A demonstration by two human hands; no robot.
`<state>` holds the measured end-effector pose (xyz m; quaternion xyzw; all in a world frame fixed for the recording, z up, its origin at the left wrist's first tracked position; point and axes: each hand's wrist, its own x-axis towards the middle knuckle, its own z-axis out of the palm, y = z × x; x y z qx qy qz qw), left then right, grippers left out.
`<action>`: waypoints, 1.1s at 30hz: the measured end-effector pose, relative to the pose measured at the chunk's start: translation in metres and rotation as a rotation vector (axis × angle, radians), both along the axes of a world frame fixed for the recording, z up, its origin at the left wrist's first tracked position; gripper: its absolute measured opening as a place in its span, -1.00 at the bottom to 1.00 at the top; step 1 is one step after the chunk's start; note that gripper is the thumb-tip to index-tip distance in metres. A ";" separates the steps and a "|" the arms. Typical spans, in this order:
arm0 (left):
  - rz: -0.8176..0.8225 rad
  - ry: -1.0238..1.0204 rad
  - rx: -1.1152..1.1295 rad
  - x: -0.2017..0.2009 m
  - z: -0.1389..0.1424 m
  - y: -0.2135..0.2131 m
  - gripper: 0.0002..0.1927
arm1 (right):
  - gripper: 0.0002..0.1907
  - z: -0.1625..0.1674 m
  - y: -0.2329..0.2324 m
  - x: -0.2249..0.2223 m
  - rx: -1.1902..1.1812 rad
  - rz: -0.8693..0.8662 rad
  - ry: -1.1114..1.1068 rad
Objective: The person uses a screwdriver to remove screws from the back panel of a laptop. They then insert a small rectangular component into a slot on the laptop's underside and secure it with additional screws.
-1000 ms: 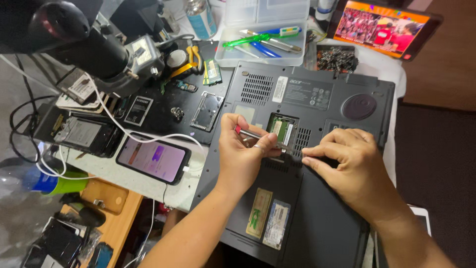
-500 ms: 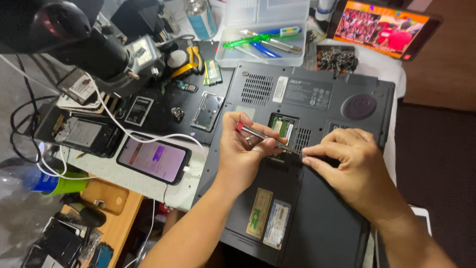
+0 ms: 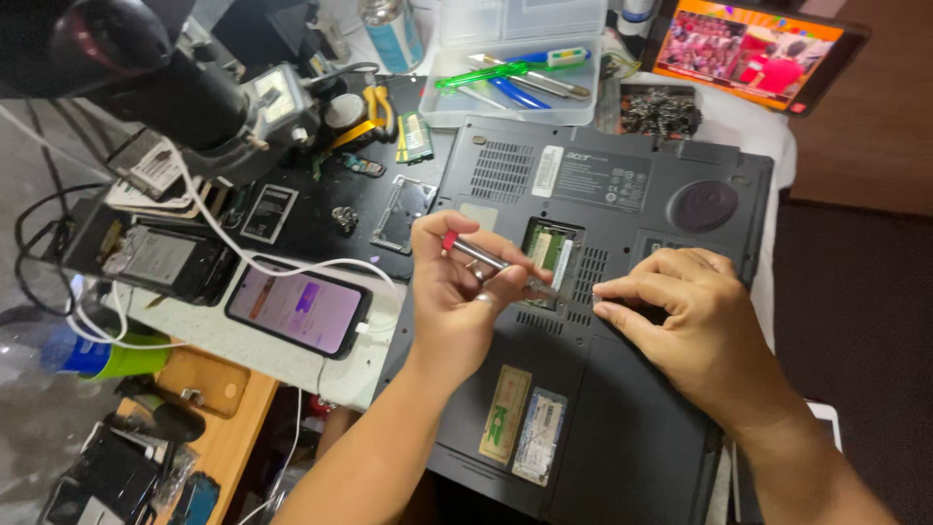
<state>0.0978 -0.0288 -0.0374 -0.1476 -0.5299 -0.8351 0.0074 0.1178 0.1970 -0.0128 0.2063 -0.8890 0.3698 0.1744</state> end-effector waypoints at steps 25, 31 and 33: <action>-0.077 -0.129 -0.062 -0.002 -0.001 0.000 -0.45 | -0.83 0.000 0.002 0.001 -0.009 0.000 0.002; -0.041 -0.106 -0.152 -0.002 -0.001 0.001 -0.47 | -0.83 0.000 0.002 0.001 -0.003 -0.001 0.000; -0.040 -0.091 -0.153 -0.002 0.000 0.001 -0.47 | -0.83 -0.001 0.002 0.002 -0.002 -0.001 0.004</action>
